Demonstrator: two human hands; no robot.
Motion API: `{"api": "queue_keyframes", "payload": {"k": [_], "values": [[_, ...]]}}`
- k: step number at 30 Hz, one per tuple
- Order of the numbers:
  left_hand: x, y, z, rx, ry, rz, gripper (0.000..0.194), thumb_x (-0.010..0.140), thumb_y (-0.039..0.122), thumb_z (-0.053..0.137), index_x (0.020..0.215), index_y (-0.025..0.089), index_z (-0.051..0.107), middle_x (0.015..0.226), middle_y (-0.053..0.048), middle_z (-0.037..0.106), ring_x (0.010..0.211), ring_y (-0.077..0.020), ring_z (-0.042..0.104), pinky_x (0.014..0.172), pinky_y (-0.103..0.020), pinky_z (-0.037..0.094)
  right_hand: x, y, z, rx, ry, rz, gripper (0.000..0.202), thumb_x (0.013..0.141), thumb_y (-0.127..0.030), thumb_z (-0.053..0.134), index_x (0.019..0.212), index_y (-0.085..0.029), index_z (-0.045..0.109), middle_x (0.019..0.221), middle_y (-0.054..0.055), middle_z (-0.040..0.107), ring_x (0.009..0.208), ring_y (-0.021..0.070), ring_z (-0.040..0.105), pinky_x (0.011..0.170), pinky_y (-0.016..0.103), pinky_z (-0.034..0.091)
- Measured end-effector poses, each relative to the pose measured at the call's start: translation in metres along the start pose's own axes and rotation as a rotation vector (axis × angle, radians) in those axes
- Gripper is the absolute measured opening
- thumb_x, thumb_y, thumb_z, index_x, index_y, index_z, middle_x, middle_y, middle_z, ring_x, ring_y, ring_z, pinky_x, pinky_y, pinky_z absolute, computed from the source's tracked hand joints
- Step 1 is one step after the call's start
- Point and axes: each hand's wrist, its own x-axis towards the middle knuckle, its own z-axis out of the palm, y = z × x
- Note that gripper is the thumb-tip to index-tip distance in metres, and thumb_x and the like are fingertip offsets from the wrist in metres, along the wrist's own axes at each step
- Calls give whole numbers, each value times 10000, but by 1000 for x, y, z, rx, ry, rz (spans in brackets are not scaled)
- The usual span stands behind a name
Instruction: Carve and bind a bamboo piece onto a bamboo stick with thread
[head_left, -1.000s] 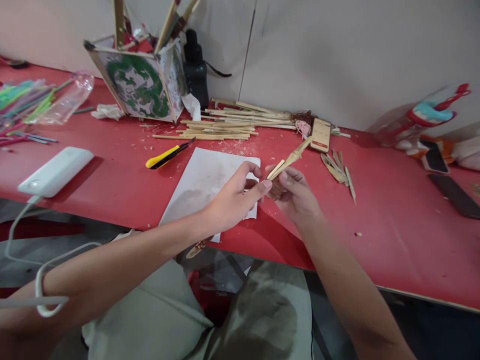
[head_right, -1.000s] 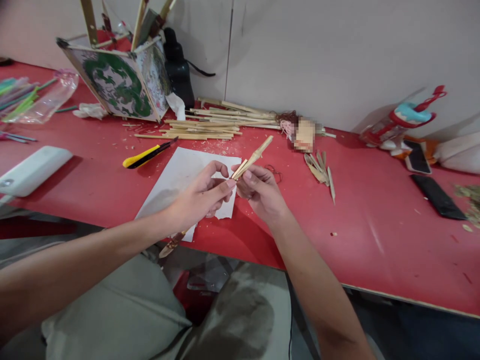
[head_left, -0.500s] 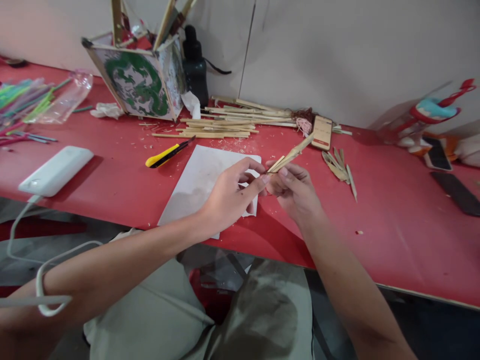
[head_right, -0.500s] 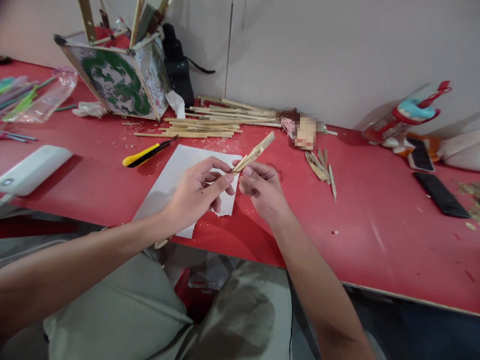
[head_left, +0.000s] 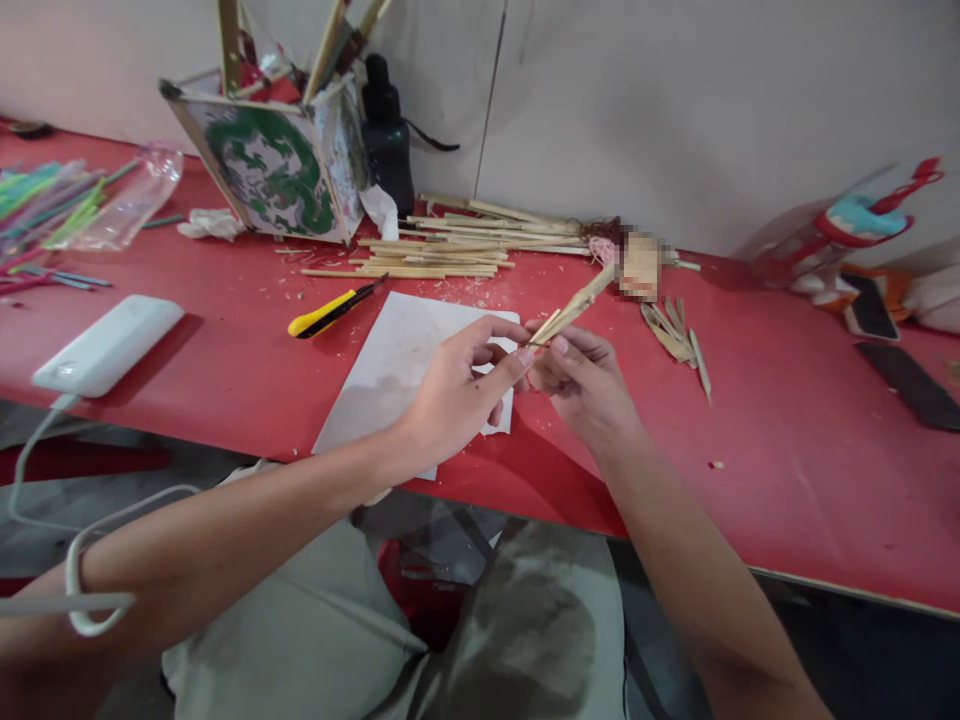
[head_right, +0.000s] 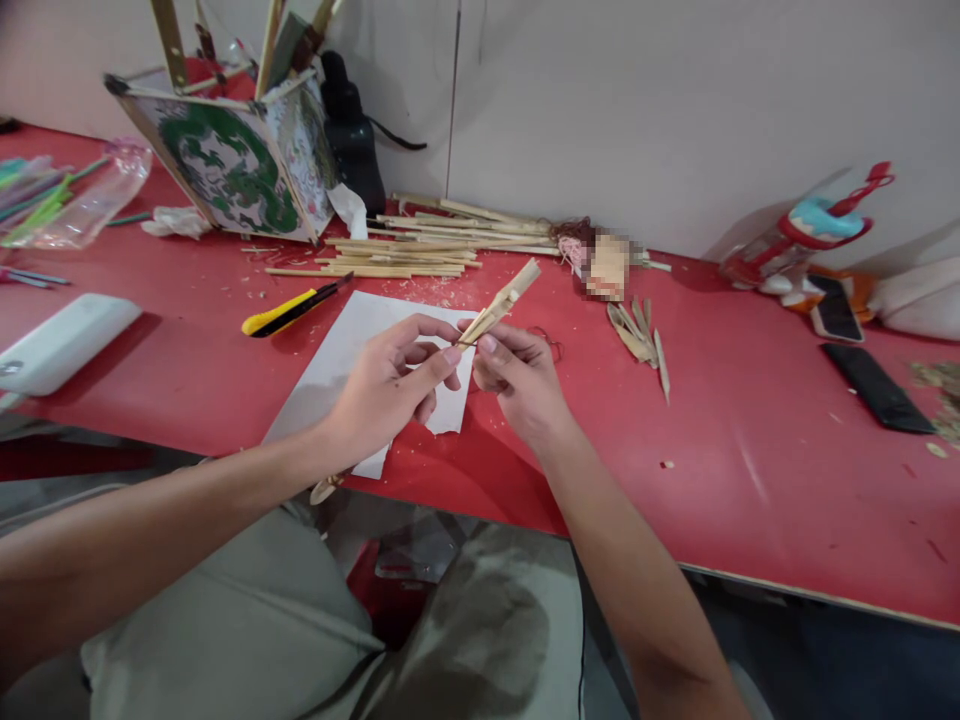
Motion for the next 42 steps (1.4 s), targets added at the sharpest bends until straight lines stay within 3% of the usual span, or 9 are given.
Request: {"api": "queue_keyframes", "payload": {"k": [7, 13, 20, 31, 35, 38, 42], "values": [[2, 5, 0, -214, 50, -75, 183, 966, 343, 656, 1078, 210, 599, 716, 50, 620, 405, -12, 422, 398, -180, 273, 1, 3, 0, 31, -27, 5, 176, 813, -457, 829, 924, -320, 839, 522, -88, 267, 495, 89, 198, 511, 289, 172], [1, 5, -1, -371, 10, -134, 220, 943, 365, 698, 1075, 221, 598, 770, 48, 624, 435, -7, 409, 414, -178, 230, 1, 4, 0, -23, -15, -17, 140, 827, -425, 827, 941, -349, 857, 515, -75, 380, 502, 86, 237, 513, 288, 203], [0, 13, 1, -488, -41, -243, 129, 996, 306, 614, 994, 180, 588, 785, 40, 578, 446, 5, 358, 420, -160, 202, 2, 11, -2, -63, 37, -22, 145, 807, -406, 856, 938, -345, 862, 550, -58, 498, 491, 71, 286, 493, 281, 207], [1, 6, -3, -633, -122, -344, 137, 990, 268, 611, 930, 177, 528, 775, 58, 500, 444, 14, 285, 402, -124, 182, 2, 12, -1, -176, 132, -106, 249, 780, -434, 876, 988, -300, 851, 544, -68, 474, 498, 72, 277, 491, 267, 215], [1, 6, -4, -619, -130, -337, 162, 985, 260, 603, 887, 177, 504, 758, 59, 477, 445, 10, 270, 403, -130, 173, 2, 11, 1, -265, 132, -69, 205, 798, -439, 854, 915, -270, 846, 591, -45, 580, 537, 93, 453, 522, 262, 377], [1, 6, -4, -603, -123, -338, 169, 977, 277, 612, 883, 184, 508, 734, 63, 460, 439, 5, 247, 402, -136, 157, 3, 12, 1, -300, 108, -75, 187, 813, -420, 843, 936, -279, 842, 811, 2, 754, 749, 147, 656, 730, 314, 539], [1, 5, -3, -581, -86, -366, 172, 964, 290, 632, 894, 199, 504, 716, 64, 468, 432, 0, 251, 403, -139, 151, 4, 12, -1, -338, 166, -205, 224, 775, -403, 874, 962, -290, 827, 994, 20, 795, 922, 189, 711, 876, 365, 570]]}}
